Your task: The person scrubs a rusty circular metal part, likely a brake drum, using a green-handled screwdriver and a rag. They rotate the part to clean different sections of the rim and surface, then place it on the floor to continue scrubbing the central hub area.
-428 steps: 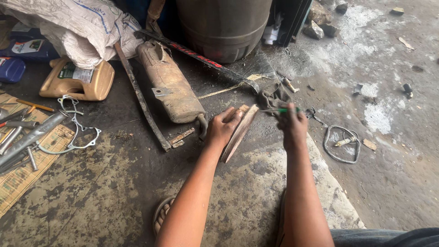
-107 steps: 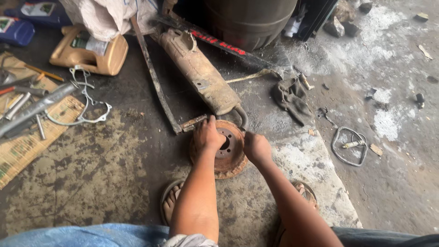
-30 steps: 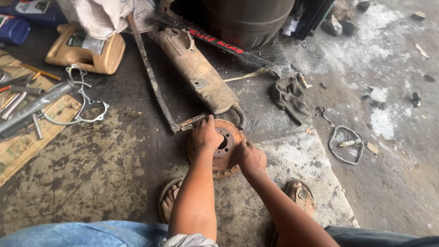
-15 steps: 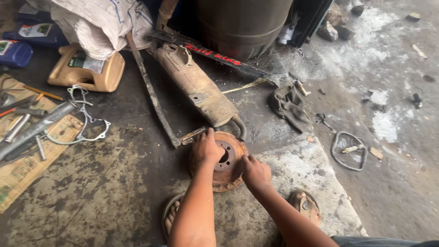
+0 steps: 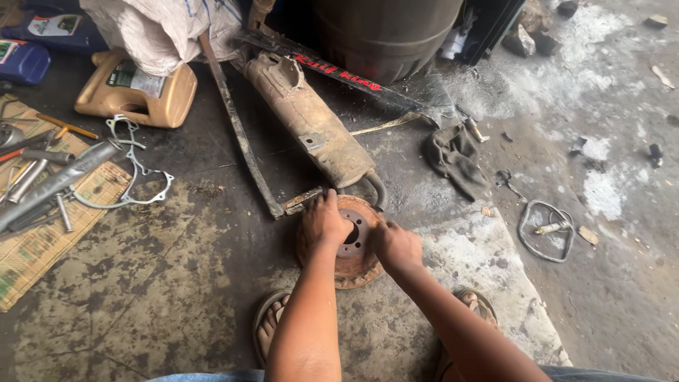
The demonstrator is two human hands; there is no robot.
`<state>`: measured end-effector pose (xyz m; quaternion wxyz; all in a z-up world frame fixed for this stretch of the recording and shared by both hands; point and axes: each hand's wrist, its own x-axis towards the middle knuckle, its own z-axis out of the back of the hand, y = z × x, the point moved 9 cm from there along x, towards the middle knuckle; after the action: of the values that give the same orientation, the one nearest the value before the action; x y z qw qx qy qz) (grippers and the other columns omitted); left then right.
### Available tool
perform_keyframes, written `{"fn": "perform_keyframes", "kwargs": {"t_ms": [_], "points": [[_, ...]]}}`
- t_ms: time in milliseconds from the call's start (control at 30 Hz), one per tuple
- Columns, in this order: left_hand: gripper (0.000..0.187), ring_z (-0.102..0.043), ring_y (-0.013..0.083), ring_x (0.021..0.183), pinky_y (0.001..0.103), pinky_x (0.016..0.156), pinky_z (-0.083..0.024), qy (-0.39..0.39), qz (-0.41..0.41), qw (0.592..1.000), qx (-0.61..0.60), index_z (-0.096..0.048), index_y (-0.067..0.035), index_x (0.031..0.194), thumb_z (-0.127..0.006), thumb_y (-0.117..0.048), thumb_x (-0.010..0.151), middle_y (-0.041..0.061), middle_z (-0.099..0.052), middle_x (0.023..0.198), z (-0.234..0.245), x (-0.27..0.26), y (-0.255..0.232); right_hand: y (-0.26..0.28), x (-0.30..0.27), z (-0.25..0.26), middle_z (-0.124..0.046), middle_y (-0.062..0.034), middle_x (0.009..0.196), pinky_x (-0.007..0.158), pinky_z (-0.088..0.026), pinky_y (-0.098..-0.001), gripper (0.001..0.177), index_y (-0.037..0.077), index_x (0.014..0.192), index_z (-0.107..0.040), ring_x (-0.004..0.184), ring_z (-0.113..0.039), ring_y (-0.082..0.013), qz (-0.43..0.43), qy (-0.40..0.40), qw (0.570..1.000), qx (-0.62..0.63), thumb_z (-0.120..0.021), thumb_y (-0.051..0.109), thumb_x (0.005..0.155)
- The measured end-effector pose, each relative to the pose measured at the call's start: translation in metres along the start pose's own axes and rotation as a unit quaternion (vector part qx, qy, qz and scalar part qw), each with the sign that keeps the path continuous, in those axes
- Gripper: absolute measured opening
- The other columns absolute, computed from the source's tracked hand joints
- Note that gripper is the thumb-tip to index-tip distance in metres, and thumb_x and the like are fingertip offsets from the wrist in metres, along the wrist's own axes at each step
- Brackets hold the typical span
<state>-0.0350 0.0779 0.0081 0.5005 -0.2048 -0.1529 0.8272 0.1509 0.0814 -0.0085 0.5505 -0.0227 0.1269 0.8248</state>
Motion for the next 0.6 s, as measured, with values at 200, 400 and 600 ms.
{"fn": "perform_keyframes", "kwargs": {"t_ms": [200, 400, 600], "points": [[0.071, -0.051, 0.0355, 0.13, 0.051, 0.11, -0.039, -0.016, -0.005, 1.0, 0.006, -0.051, -0.012, 0.134, -0.074, -0.02, 0.067, 0.017, -0.059, 0.135, 0.002, 0.012, 0.002, 0.01, 0.018, 0.005, -0.069, -0.0135, 0.11, 0.072, -0.057, -0.0462, 0.032, 0.014, 0.124, -0.063, 0.086, -0.072, -0.0339, 0.027, -0.003, 1.0, -0.016, -0.056, 0.017, 0.093], [0.07, -0.05, 0.0346, 0.133, 0.049, 0.114, -0.038, 0.0, -0.005, 1.0, 0.006, -0.051, -0.011, 0.135, -0.073, -0.021, 0.069, 0.017, -0.06, 0.134, 0.0, 0.015, 0.005, 0.008, 0.029, 0.004, -0.069, -0.0119, 0.118, 0.069, -0.06, -0.0436, 0.032, 0.015, 0.123, -0.064, 0.085, -0.073, -0.032, 0.089, 0.028, 0.995, -0.038, -0.056, 0.012, 0.092], [0.067, -0.055, 0.0377, 0.127, 0.048, 0.105, -0.047, 0.012, 0.001, 1.0, -0.006, -0.052, -0.012, 0.137, -0.071, -0.022, 0.074, 0.018, -0.06, 0.133, -0.005, 0.005, -0.008, -0.013, 0.018, 0.003, -0.069, -0.0123, 0.12, 0.065, -0.059, -0.0476, 0.039, 0.01, 0.126, -0.063, 0.078, -0.073, -0.0357, 0.117, -0.019, 0.993, 0.0, -0.056, 0.007, 0.088]]}}
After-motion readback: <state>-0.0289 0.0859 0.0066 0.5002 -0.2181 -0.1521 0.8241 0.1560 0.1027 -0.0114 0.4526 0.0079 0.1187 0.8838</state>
